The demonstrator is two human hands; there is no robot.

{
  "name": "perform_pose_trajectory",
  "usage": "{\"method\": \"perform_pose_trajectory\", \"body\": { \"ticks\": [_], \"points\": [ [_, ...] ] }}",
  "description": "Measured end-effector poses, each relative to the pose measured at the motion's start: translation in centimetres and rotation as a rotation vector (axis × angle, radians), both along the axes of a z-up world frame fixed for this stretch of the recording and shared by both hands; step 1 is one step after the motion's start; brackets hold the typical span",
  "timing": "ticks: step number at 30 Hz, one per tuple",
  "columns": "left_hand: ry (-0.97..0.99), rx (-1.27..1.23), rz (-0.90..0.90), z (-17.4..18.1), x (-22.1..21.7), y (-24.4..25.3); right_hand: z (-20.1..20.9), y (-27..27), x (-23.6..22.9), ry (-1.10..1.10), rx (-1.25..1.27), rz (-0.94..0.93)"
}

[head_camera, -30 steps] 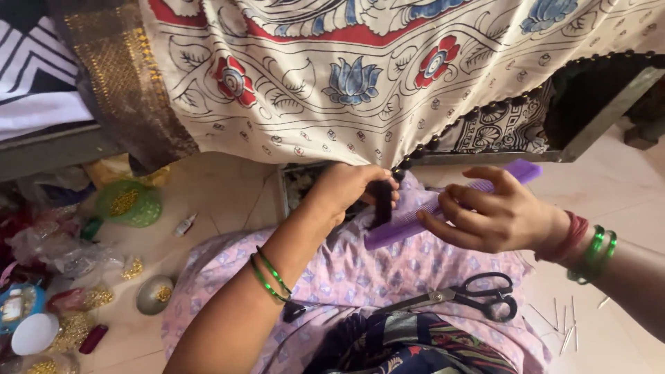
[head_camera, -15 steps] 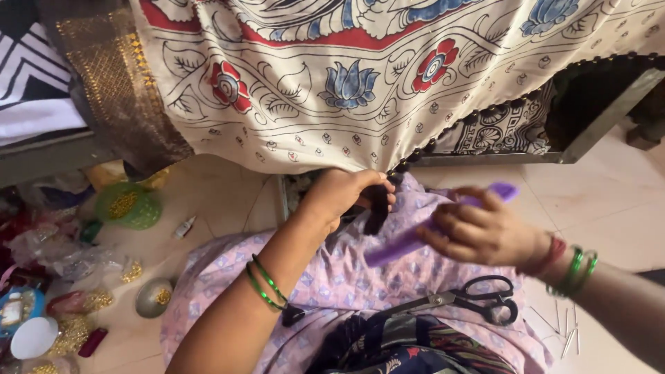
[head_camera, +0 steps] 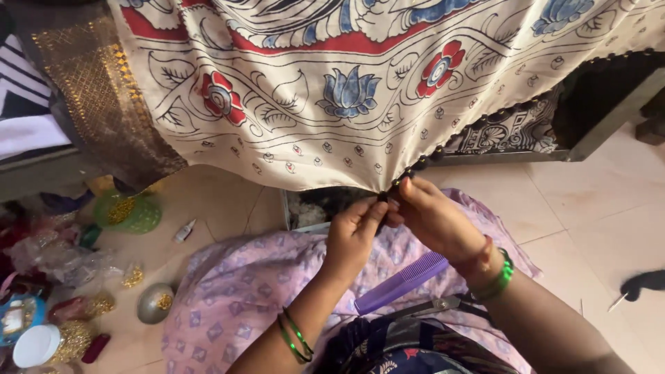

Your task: Applying decorative beads or tassels to the border of a traditional saree.

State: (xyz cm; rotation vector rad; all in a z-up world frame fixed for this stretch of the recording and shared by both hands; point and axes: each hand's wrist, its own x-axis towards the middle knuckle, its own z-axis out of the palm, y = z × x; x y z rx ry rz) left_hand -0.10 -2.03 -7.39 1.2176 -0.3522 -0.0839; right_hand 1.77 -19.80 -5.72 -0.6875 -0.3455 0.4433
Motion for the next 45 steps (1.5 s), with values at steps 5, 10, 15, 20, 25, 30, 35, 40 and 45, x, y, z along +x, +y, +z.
{"method": "perform_pose_trajectory", "body": {
  "ticks": [5, 10, 15, 20, 25, 30, 35, 40, 45],
  "points": [
    [-0.022, 0.168, -0.003, -0.5, 0.5, 1.7, 2.8, 3.4, -0.3, 0.153, -0.279, -0.253],
    [-0.459, 0.386, 0.257, 5.4, 0.9, 2.7, -1.9, 2.4, -0.8, 0.001, -0.24, -0.408],
    [-0.285, 0.213, 0.227, 7.0, 1.9, 1.3, -0.9, 2.5, -2.7, 0.014, -0.411, -0.529],
    [0.134, 0.1, -0.113, 5.3, 2.6, 0.6, 0.4, 2.2, -3.9, -0.078, -0.523, -0.398],
    [0.137, 0.06, -0.051, 4.5, 2.9, 0.9, 0.1, 1.3, -4.2, -0.036, -0.569, -0.301],
    [-0.097, 0.093, -0.025, 1.8, 3.3, 2.0, 1.5, 0.0, -4.9, 0.178, -0.505, -0.227],
    [-0.493, 0.375, 0.163, 1.4, 3.2, 3.4, 1.6, -1.3, -5.5, 0.213, -0.539, -0.203],
    [-1.071, 0.771, 0.406, 4.8, 2.9, 4.6, -0.1, 0.2, -7.3, 0.269, -0.231, 0.009],
    [-0.49, 0.468, 0.197, 4.1, 1.5, 2.0, -2.8, 3.9, -8.3, 0.328, -0.17, 0.026]
  ]
}}
